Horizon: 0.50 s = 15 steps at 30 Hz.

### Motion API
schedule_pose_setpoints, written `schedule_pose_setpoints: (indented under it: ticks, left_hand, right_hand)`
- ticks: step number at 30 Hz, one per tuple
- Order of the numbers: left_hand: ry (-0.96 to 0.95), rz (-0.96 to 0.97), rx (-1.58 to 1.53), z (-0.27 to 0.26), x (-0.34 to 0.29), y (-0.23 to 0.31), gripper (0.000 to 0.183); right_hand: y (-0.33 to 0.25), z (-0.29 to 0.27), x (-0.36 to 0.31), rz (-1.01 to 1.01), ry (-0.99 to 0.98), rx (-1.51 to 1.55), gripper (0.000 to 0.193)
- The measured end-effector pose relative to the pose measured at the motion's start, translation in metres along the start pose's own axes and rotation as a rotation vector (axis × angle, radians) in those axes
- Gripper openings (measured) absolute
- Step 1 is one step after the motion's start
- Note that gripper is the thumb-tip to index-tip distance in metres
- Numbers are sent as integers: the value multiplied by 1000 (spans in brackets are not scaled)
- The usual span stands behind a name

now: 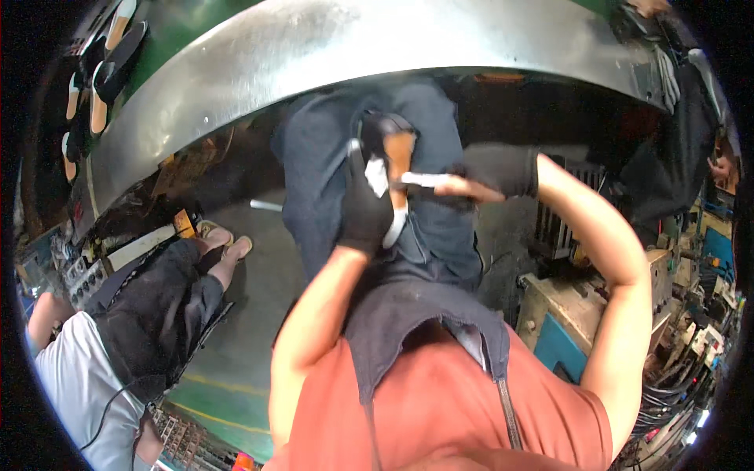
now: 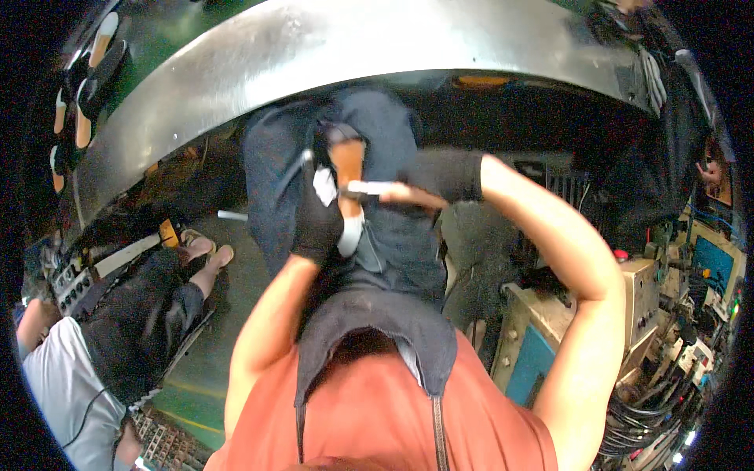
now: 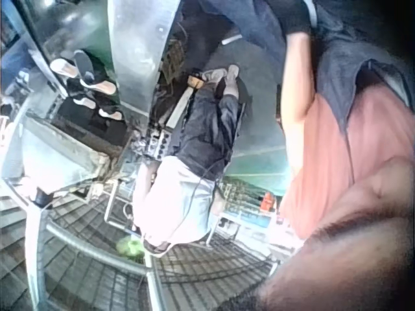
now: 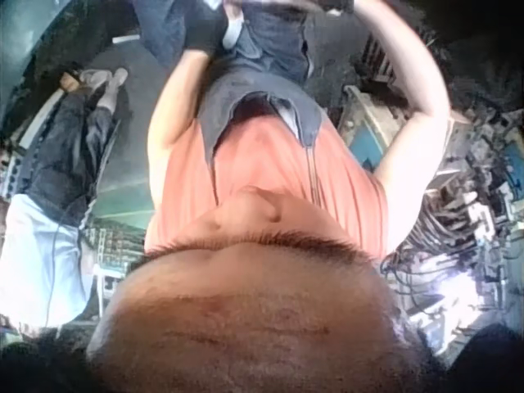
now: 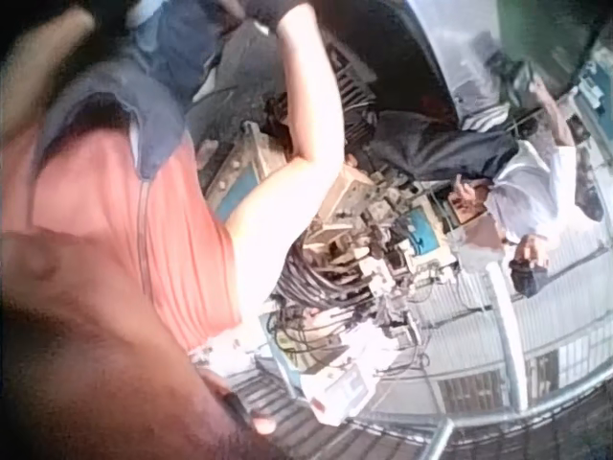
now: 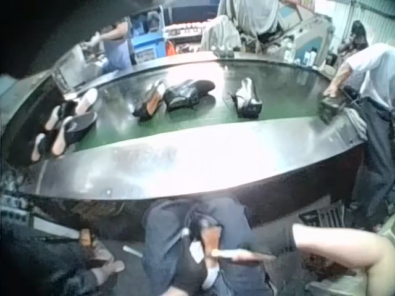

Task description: The person repeatedly wipes the soles of black shoes with a white cloth while seated. They pick up shoes from a nearby metal surface, wipe the soles, and place them back down, repeating this cycle throughout the clip.

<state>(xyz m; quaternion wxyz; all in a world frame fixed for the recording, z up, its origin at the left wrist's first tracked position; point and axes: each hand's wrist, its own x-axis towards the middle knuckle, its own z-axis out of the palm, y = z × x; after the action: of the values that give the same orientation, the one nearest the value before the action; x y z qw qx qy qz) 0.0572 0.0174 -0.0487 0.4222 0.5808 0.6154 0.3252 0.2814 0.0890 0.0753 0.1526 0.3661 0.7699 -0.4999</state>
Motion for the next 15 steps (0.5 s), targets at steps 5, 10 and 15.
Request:
schedule_pose_setpoints:
  ticks: [5,10,15]
  left_hand:
    - [-26,159,187,-27,12,-20,68]
    - [-384,-109,-290,-33,-28,7,70]
    - [-430,-436,-951,-24,-66,-28,58]
  right_hand:
    - [-74,-15,-18,-163,375,-321,42]
    - [-12,70,19,-103,336,196,40]
    - [-10,114,-3,133,266,389,43]
